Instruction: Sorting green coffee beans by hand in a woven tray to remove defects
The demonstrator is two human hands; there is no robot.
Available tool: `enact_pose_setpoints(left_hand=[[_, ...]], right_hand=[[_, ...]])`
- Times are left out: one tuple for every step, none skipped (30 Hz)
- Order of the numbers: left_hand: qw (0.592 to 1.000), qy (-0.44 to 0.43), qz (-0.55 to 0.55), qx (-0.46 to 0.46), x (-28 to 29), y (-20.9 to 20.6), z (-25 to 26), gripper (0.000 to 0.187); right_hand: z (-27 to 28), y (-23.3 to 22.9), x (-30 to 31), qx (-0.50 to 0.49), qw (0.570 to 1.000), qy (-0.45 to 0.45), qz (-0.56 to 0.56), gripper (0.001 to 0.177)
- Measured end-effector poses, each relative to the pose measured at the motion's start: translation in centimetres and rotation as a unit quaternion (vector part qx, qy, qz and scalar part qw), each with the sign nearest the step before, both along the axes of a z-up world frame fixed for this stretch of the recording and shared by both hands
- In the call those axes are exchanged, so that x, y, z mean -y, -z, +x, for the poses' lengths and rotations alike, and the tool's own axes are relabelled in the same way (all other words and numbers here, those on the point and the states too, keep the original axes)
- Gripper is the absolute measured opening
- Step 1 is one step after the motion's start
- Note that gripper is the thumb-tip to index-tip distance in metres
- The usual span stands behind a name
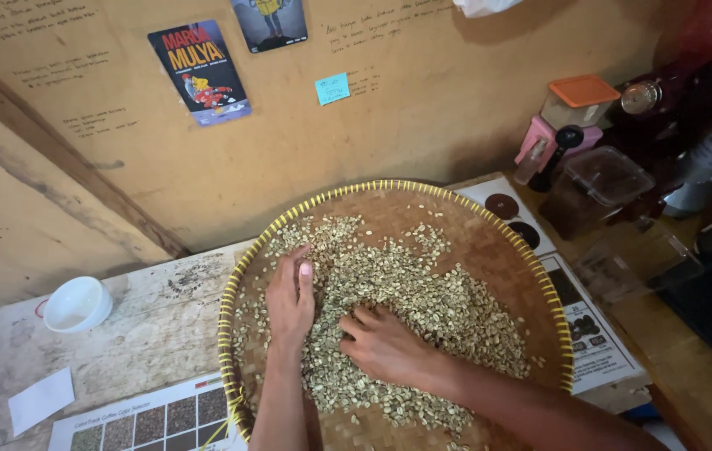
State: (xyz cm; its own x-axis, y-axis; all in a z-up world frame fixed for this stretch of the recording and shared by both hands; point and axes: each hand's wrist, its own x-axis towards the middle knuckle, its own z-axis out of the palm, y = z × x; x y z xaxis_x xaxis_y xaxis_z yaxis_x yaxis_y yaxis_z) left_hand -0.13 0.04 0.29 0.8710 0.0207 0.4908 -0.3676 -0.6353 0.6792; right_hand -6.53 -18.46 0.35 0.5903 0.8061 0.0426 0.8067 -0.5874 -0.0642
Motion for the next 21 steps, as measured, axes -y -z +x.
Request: enact_pose_setpoints(left_hand=[[1.000, 0.001, 0.000, 0.000, 0.0, 0.1, 0.0, 0.068], [1.000, 0.000, -0.001, -0.002, 0.0, 0.1, 0.0, 0.069], [1.000, -0.001, -0.002, -0.004, 0.0, 0.1, 0.1, 0.071], [1.000, -0.001, -0.002, -0.004, 0.0, 0.4, 0.1, 0.071], [1.000, -0.003, 0.004, -0.004, 0.0, 0.6, 0.2, 0.071], [1.000, -0.005, 0.010, -0.004, -0.1, 0.8, 0.3, 0.072], [1.000, -0.006, 0.010, -0.004, -0.1, 0.7, 0.3, 0.072], [1.000, -0.003, 0.009, -0.007, -0.1, 0.6, 0.2, 0.070], [1.000, -0.002, 0.008, -0.010, -0.1, 0.5, 0.2, 0.069], [1.000, -0.003, 0.008, -0.010, -0.2, 1.0, 0.3, 0.069], [1.000, 0.008, -0.022, 0.001, -0.3, 1.5, 0.4, 0.051], [0.998, 0.019, -0.052, 0.012, -0.4, 1.9, 0.6, 0.033], [0.998, 0.024, -0.051, 0.012, -0.4, 1.2, 0.3, 0.033], [0.999, 0.021, -0.044, 0.016, -0.4, 0.5, 0.0, 0.035], [0.999, 0.020, -0.039, 0.023, -0.2, -0.3, 0.0, 0.036], [0.999, 0.029, -0.040, 0.024, -0.2, -0.4, 0.0, 0.036], [0.999, 0.026, -0.019, 0.027, -0.2, -0.4, 0.0, 0.035], [0.999, 0.022, 0.001, 0.031, -0.2, -0.4, -0.1, 0.035], [0.999, 0.030, -0.001, 0.032, -0.2, 0.1, 0.1, 0.035], [0.999, 0.038, 0.021, 0.020, -0.1, 0.6, 0.3, 0.040], [0.998, 0.045, 0.043, 0.009, -0.1, 1.1, 0.4, 0.046]], right_hand=[[0.1, 0.0, -0.1, 0.000, 1.000, 0.001, 0.000, 0.016], [0.2, 0.0, -0.2, -0.015, 1.000, 0.007, -0.021, 0.023], [0.3, -0.1, -0.3, -0.031, 0.999, 0.013, -0.041, 0.031], [0.2, -0.2, 0.0, -0.030, 0.999, 0.014, -0.041, 0.031], [0.1, -0.4, 0.3, -0.014, 0.999, 0.012, 0.030, 0.025], [0.0, -0.6, 0.5, 0.002, 0.995, 0.011, 0.101, 0.022], [0.2, -0.8, 0.7, 0.002, 0.995, 0.010, 0.101, 0.022], [0.4, -1.0, 0.9, -0.096, 0.967, 0.035, 0.232, 0.008], [0.7, -1.2, 1.1, -0.191, 0.913, 0.059, 0.357, 0.010], [1.0, -0.5, 2.1, -0.191, 0.913, 0.058, 0.356, 0.010], [1.1, 0.1, 3.0, -0.355, 0.818, 0.132, 0.432, 0.009], [1.4, 0.7, 4.0, -0.501, 0.685, 0.201, 0.489, 0.021], [1.1, -1.5, 5.0, -0.499, 0.684, 0.204, 0.492, 0.021], [0.8, -3.6, 6.1, -0.545, 0.670, 0.203, 0.462, 0.015], [0.5, -5.9, 7.3, -0.586, 0.655, 0.202, 0.432, 0.020], [0.6, -6.0, 8.9, -0.582, 0.654, 0.207, 0.437, 0.020], [0.6, -6.2, 10.7, -0.541, 0.704, 0.243, 0.390, 0.018], [0.5, -6.4, 12.4, -0.497, 0.749, 0.278, 0.339, 0.026], [0.8, -6.7, 14.5, -0.494, 0.747, 0.285, 0.342, 0.026], [1.1, -7.1, 16.5, -0.411, 0.795, 0.345, 0.284, 0.023], [1.2, -7.5, 18.6, -0.324, 0.829, 0.400, 0.220, 0.023]])
